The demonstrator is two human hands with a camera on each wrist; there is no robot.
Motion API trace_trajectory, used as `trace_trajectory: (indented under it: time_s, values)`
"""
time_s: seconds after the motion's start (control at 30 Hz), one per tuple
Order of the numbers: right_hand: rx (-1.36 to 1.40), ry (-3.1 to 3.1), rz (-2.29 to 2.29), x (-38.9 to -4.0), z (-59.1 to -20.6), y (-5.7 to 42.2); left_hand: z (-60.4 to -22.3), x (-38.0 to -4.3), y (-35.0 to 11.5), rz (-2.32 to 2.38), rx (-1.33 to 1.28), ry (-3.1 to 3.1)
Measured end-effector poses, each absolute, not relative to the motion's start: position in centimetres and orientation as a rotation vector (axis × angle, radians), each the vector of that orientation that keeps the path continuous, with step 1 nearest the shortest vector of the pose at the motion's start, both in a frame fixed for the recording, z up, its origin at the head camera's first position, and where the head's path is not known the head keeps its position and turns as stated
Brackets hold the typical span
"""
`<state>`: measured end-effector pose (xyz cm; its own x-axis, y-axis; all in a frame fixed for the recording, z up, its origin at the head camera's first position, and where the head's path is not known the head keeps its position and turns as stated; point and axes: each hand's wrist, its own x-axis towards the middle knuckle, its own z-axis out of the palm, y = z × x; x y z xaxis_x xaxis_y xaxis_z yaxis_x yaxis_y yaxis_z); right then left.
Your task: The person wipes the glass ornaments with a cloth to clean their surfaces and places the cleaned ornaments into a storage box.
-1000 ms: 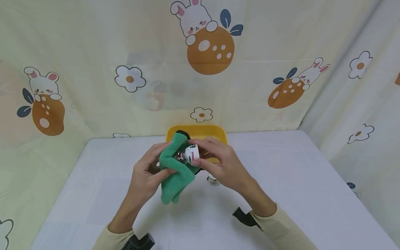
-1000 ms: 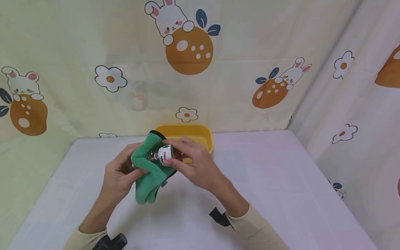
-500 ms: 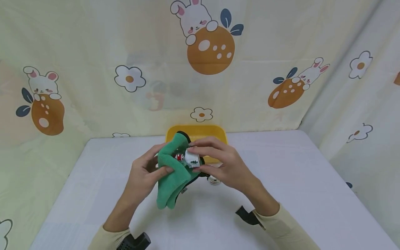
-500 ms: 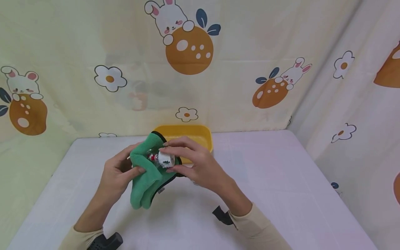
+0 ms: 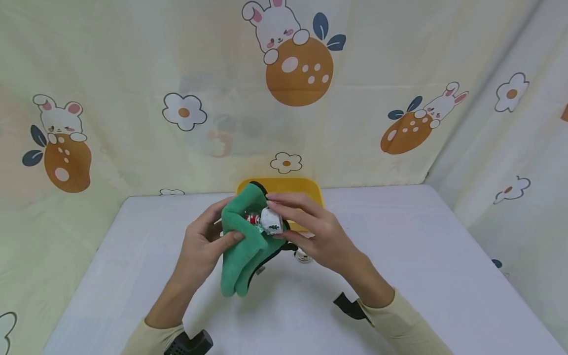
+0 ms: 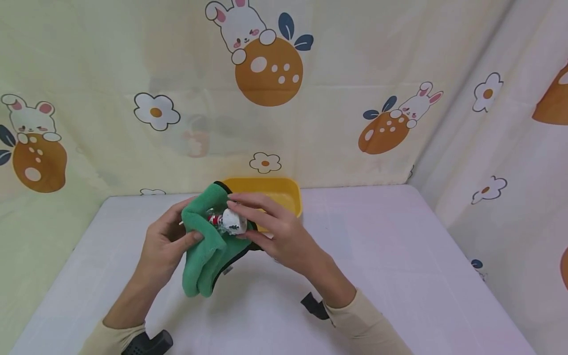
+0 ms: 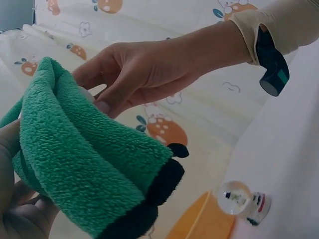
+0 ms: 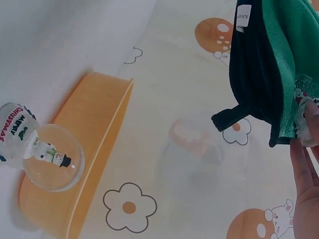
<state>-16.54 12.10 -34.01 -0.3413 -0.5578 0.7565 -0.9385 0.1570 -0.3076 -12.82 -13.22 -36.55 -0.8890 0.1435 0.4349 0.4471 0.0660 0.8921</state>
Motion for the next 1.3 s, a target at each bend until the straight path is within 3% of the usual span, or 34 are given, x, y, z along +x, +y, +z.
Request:
trace_trajectory:
  time_s: [0.2, 0.63, 1.3]
  values:
    - [1.417, -1.962, 1.082, -16.44, -34.06, 12.05, -36.47, -12.65, -13.08, -1.932, -0.554, -2.124]
    - [1.353, -1.996, 1.235, -16.18, -34.13, 11.72, -36.61, -12.64, -13.21, -1.901, -0.704, -2.089]
    - [1.101, -2.236, 1.277, -15.93, -34.13, 11.69, -36.74, -12.63, -12.71, -1.831, -0.761, -2.052]
